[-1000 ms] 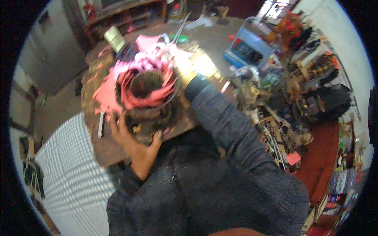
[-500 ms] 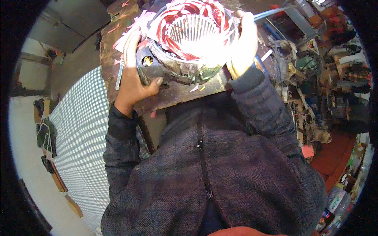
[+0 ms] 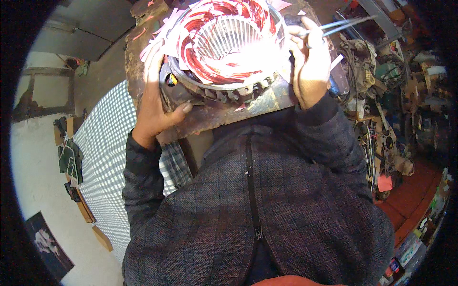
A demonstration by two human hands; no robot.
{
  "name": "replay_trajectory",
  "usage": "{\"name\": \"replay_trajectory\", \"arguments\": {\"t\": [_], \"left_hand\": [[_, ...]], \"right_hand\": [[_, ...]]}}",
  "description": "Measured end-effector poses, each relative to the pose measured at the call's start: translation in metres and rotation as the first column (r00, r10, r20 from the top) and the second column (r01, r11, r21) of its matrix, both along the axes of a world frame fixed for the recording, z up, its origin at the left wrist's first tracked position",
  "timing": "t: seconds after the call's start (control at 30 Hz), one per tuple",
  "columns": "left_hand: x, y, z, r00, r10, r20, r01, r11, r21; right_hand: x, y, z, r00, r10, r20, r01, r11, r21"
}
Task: The person works on a cylindrical motor component, using pliers to pull and adjust red wires within the stator slots. They repeatedly reposition the component and use the pliers to manipulate individual wires, occasionally pausing to inspect the assembly.
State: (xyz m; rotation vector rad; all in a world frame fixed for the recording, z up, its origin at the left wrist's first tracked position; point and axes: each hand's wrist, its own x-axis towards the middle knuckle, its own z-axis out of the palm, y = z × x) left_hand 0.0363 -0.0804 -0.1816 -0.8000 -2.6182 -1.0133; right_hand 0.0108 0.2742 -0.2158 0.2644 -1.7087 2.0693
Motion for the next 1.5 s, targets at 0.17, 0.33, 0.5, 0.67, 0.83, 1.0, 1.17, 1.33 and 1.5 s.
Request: {"name": "replay_trajectory", "arguments": {"t": [0.17,0.33,0.5,0.67,0.83,1.0,1.17,1.33,1.5], "left_hand": [[0.014,0.000,0.041,0.994,0.107,0.008,-0.107,0.973,0.203],[0.030,0.025,0.116,0.971,-0.103,-0.215,0.108,0.994,0.012],[0.026,0.067,0.136,0.893,-0.333,-0.303,0.287,0.939,-0.188],[0.014,0.085,0.138,0.857,-0.400,-0.325,0.301,0.900,-0.314],[0.009,0.090,0.143,0.847,-0.411,-0.337,0.320,0.900,-0.295],[0.012,0.087,0.147,0.859,-0.413,-0.304,0.316,0.893,-0.319],[0.007,0.081,0.152,0.881,-0.441,-0.170,0.363,0.862,-0.354],[-0.008,0.080,0.157,0.874,-0.486,-0.008,0.460,0.832,-0.310],[-0.027,0.081,0.168,0.843,-0.525,0.115,0.518,0.737,-0.434]], "right_hand": [[0.040,0.035,-0.013,0.959,-0.075,0.274,0.044,0.992,0.117],[0.090,0.039,0.002,0.939,0.059,0.340,-0.100,0.989,0.105],[0.111,0.049,0.028,0.946,0.051,0.321,-0.168,0.921,0.351],[0.118,0.053,0.044,0.987,0.010,0.160,-0.111,0.759,0.641],[0.122,0.055,0.047,0.993,0.029,0.113,-0.103,0.681,0.725],[0.124,0.063,0.046,0.993,0.021,0.120,-0.105,0.649,0.754],[0.124,0.071,0.047,0.982,0.045,0.181,-0.169,0.623,0.764],[0.128,0.073,0.052,0.970,0.045,0.239,-0.221,0.567,0.793],[0.126,0.083,0.069,0.985,0.111,0.132,-0.171,0.524,0.834]]}}
